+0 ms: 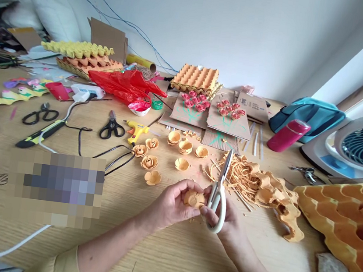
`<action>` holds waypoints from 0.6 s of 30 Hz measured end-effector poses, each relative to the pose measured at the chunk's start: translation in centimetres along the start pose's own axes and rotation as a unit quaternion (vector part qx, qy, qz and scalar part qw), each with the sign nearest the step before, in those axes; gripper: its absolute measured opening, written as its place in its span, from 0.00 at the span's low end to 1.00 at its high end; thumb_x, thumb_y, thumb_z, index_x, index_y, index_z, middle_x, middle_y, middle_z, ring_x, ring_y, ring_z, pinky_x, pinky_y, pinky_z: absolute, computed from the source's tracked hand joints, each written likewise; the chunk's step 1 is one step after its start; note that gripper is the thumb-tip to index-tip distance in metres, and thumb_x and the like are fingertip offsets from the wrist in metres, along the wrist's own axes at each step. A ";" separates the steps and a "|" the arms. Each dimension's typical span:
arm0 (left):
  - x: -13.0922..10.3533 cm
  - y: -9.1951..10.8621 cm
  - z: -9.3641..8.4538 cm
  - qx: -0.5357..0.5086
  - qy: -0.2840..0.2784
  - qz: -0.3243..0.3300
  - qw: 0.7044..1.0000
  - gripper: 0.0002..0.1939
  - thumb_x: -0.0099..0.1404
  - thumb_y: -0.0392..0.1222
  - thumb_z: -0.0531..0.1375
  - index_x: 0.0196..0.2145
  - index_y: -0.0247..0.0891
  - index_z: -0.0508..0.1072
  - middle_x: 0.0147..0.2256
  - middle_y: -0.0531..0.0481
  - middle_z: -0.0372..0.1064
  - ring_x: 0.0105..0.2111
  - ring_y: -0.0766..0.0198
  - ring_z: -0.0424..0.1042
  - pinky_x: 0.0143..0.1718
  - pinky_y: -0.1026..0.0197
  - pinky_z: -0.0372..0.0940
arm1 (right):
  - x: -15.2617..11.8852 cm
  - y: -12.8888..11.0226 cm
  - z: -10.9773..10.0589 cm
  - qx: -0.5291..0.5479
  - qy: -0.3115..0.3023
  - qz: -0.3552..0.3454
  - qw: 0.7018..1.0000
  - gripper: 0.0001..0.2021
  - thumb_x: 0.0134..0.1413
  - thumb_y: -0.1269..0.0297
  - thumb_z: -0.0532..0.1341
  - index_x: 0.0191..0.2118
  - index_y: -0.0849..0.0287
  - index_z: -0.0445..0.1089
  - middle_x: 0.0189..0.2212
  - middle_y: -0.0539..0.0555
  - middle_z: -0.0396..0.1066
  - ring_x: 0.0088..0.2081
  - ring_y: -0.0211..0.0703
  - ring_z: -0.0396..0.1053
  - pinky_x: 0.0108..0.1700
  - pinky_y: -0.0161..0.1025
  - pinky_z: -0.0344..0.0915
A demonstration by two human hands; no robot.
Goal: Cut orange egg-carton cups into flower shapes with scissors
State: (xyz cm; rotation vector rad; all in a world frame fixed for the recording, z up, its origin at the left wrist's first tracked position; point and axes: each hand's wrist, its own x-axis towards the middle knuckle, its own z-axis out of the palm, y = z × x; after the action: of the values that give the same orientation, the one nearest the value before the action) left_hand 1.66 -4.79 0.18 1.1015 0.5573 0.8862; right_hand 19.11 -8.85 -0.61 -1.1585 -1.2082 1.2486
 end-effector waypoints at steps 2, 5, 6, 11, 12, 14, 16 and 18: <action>0.0 0.3 -0.2 -0.012 0.008 -0.015 1.000 0.17 0.57 0.48 0.70 0.38 0.37 0.71 0.36 0.48 0.71 0.37 0.63 0.69 0.39 0.61 0.63 | -0.2 0.0 -0.3 -0.029 -0.017 -0.008 0.999 0.21 0.53 0.51 0.69 0.47 0.53 0.65 0.31 0.48 0.67 0.31 0.41 0.65 0.34 0.38 0.65; 0.1 0.8 -0.5 -0.013 0.030 -0.039 0.999 0.17 0.57 0.49 0.69 0.36 0.36 0.70 0.31 0.51 0.69 0.32 0.66 0.67 0.36 0.63 0.60 | -0.2 -0.2 -0.7 -0.092 -0.043 -0.031 0.994 0.17 0.56 0.56 0.67 0.46 0.53 0.64 0.34 0.50 0.68 0.35 0.43 0.67 0.38 0.39 0.66; 0.2 1.0 -0.5 -0.011 0.028 -0.053 0.998 0.18 0.56 0.48 0.70 0.38 0.36 0.70 0.31 0.52 0.68 0.32 0.66 0.67 0.36 0.63 0.60 | -0.2 -0.3 -0.9 -0.117 -0.046 -0.041 0.991 0.15 0.57 0.57 0.66 0.47 0.54 0.64 0.35 0.50 0.68 0.36 0.43 0.67 0.39 0.40 0.66; 0.4 1.4 -0.9 0.077 0.066 -0.072 0.992 0.22 0.54 0.46 0.71 0.44 0.36 0.74 0.33 0.52 0.71 0.35 0.65 0.67 0.40 0.61 0.60 | 0.2 -1.0 -1.6 -0.250 0.005 -0.094 0.964 0.12 0.59 0.59 0.64 0.46 0.56 0.65 0.36 0.53 0.69 0.38 0.46 0.66 0.43 0.43 0.63; 0.5 1.4 -1.0 0.086 0.079 -0.068 0.991 0.20 0.54 0.46 0.71 0.42 0.36 0.75 0.33 0.51 0.72 0.35 0.64 0.68 0.41 0.60 0.60 | 0.2 -1.2 -1.7 -0.265 0.012 -0.099 0.959 0.11 0.59 0.58 0.63 0.43 0.57 0.65 0.35 0.53 0.69 0.37 0.46 0.65 0.42 0.43 0.63; 0.6 1.2 -1.4 0.081 0.101 -0.060 0.990 0.17 0.54 0.47 0.70 0.37 0.36 0.75 0.33 0.50 0.72 0.36 0.63 0.68 0.42 0.59 0.60 | 0.2 -1.5 -1.9 -0.270 -0.001 -0.090 0.959 0.10 0.60 0.55 0.62 0.38 0.57 0.66 0.32 0.52 0.68 0.35 0.45 0.64 0.39 0.42 0.62; 0.6 1.1 -1.8 0.066 0.121 -0.042 0.990 0.14 0.55 0.47 0.70 0.34 0.36 0.73 0.32 0.51 0.72 0.35 0.63 0.68 0.42 0.60 0.60 | 0.2 -1.7 -2.0 -0.221 -0.042 -0.046 0.973 0.15 0.61 0.50 0.60 0.33 0.57 0.66 0.28 0.51 0.66 0.31 0.41 0.62 0.34 0.39 0.61; 0.6 1.2 -2.0 0.052 0.120 -0.019 0.991 0.12 0.56 0.45 0.69 0.33 0.36 0.73 0.34 0.50 0.72 0.36 0.63 0.68 0.43 0.59 0.60 | 0.2 -1.7 -2.0 -0.125 -0.104 0.022 0.986 0.20 0.61 0.44 0.59 0.30 0.58 0.64 0.22 0.48 0.63 0.24 0.37 0.59 0.27 0.35 0.57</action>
State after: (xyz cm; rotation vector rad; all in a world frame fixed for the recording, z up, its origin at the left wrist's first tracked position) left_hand 0.03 -3.05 0.51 1.0819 0.8288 0.9721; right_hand 21.17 -8.63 1.03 -1.2636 -1.5372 1.3030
